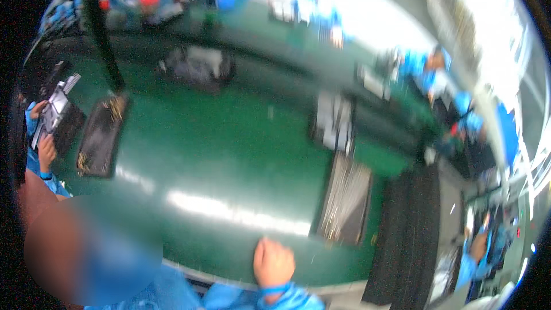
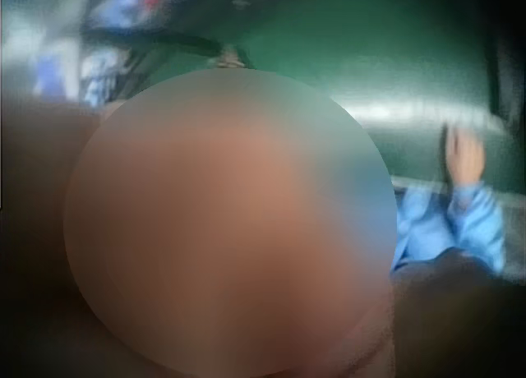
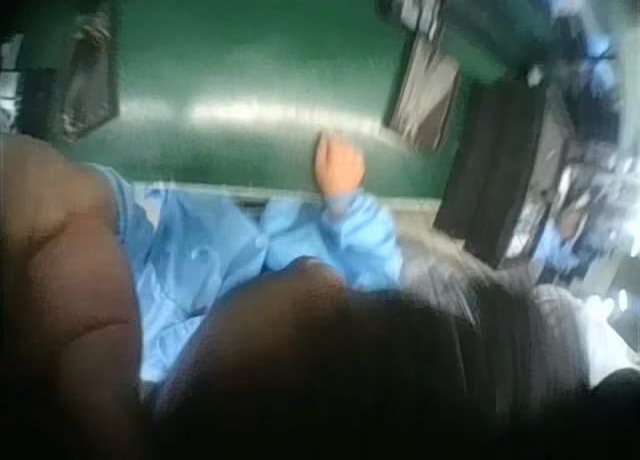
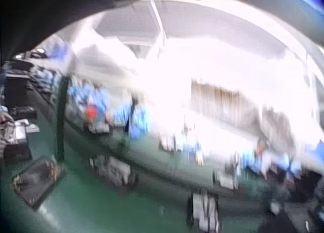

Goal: Repairing and assembling electronic tablet components on a factory assembly line.

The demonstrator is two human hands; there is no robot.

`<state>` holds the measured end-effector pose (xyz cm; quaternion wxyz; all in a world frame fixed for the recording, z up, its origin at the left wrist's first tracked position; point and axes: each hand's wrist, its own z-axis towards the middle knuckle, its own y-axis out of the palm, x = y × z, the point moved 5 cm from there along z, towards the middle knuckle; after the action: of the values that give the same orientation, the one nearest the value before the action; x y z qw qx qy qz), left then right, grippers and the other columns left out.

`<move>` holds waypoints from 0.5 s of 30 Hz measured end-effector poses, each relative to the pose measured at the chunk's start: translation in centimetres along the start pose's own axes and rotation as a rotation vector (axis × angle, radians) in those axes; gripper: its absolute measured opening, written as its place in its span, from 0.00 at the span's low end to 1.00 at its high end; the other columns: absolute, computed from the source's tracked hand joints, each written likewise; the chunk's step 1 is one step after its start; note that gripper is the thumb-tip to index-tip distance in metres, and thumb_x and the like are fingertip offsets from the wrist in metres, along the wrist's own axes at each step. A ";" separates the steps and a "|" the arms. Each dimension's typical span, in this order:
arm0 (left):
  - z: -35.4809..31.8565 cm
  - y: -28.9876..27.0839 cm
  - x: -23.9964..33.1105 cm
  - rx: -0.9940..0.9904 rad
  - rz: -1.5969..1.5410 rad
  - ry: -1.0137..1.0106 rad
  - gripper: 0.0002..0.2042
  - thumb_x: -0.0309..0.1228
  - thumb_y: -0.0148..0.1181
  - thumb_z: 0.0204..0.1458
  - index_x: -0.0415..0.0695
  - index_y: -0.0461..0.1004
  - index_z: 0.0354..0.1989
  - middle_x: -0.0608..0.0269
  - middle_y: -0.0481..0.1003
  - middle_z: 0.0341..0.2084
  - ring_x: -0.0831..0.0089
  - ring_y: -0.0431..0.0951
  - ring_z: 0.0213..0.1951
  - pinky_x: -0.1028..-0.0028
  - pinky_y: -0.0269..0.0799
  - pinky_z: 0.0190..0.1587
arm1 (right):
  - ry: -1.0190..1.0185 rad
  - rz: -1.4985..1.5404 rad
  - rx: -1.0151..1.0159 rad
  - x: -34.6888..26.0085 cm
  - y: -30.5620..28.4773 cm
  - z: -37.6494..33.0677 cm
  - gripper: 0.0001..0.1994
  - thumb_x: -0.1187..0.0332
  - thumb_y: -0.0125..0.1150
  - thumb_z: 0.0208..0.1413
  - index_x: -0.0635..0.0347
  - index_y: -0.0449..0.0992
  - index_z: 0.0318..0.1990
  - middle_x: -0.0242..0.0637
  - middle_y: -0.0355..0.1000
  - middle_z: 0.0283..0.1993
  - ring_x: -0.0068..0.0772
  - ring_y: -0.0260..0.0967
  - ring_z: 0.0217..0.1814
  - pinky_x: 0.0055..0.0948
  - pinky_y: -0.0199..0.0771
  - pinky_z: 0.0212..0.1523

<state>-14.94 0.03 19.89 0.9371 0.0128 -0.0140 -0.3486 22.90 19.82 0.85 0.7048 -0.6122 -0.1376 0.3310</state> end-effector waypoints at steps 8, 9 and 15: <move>2.1 15.3 -1.3 -0.232 0.013 -0.142 0.31 0.50 0.45 0.46 0.34 0.55 0.50 0.44 0.58 0.47 0.53 0.59 0.48 0.61 0.53 0.52 | 0.050 -0.033 -0.173 2.7 0.3 2.8 0.04 0.70 0.55 0.41 0.59 0.71 0.25 0.37 0.67 0.22 0.39 0.63 0.23 0.33 0.62 0.26; 4.5 15.2 -0.6 -0.264 0.066 -0.115 0.31 0.50 0.45 0.46 0.34 0.55 0.50 0.44 0.58 0.47 0.53 0.59 0.48 0.61 0.53 0.52 | 0.017 0.015 0.089 1.9 -1.3 2.1 0.03 0.71 0.53 0.42 0.60 0.71 0.24 0.38 0.65 0.20 0.42 0.62 0.22 0.36 0.60 0.24; 9.4 6.4 9.3 -0.008 0.313 0.166 0.31 0.50 0.45 0.46 0.34 0.55 0.50 0.44 0.58 0.48 0.53 0.59 0.49 0.61 0.53 0.52 | 0.035 -0.164 0.199 -0.7 -4.8 -0.8 0.08 0.68 0.49 0.44 0.62 0.69 0.21 0.45 0.65 0.20 0.48 0.62 0.23 0.41 0.60 0.24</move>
<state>-4.08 -1.30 29.67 0.9778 0.0355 0.0632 -0.1965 24.25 18.60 5.45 0.7892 -0.5316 -0.1413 0.2734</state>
